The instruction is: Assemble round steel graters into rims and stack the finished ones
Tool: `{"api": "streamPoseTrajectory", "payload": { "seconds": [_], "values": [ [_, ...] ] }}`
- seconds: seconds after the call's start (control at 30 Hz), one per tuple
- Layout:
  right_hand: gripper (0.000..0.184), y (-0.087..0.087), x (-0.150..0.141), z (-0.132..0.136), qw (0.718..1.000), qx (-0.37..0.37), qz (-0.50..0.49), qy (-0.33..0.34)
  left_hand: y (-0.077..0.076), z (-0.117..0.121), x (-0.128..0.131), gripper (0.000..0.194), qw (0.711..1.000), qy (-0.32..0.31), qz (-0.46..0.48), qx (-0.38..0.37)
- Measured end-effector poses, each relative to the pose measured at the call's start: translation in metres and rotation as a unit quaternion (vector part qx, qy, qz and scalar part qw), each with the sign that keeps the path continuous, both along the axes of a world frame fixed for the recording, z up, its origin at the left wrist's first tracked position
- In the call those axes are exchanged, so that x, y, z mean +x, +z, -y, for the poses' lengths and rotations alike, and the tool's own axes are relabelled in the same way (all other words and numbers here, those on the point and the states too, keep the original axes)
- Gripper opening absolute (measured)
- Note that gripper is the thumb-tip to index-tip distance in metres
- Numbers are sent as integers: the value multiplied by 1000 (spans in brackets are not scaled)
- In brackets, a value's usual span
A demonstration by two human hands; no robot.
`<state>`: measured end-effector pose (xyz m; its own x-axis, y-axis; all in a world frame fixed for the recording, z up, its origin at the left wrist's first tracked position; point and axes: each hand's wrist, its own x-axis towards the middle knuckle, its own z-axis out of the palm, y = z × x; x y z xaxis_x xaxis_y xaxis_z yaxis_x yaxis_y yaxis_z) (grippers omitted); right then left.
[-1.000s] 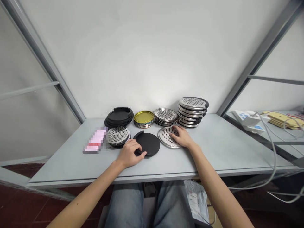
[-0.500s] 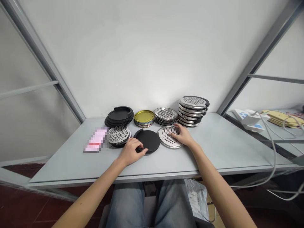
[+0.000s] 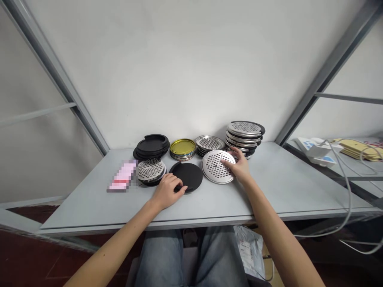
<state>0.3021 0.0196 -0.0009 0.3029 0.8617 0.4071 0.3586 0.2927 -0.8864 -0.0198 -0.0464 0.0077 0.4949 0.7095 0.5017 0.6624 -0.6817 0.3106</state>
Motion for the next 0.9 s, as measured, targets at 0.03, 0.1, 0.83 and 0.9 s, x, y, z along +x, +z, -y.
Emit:
{"api": "streamPoseTrajectory", "payload": {
  "seconds": [0.03, 0.1, 0.83, 0.9],
  "values": [
    [78, 1, 1, 0, 1000, 1, -18, -3, 0, 0, 0, 17, 1000, 0, -1, 0],
    [77, 3, 2, 1, 998, -4, -65, 7, 0, 0, 0, 16, 1000, 0, -5, 1],
    [56, 12, -2, 4, 959, -48, -262, 99, 4, -23, 42, 18, 997, -27, -68, -4],
    [57, 13, -1, 4, 954, -54, -281, 88, 4, -26, 44, 17, 997, -23, -69, -1]
  ]
}}
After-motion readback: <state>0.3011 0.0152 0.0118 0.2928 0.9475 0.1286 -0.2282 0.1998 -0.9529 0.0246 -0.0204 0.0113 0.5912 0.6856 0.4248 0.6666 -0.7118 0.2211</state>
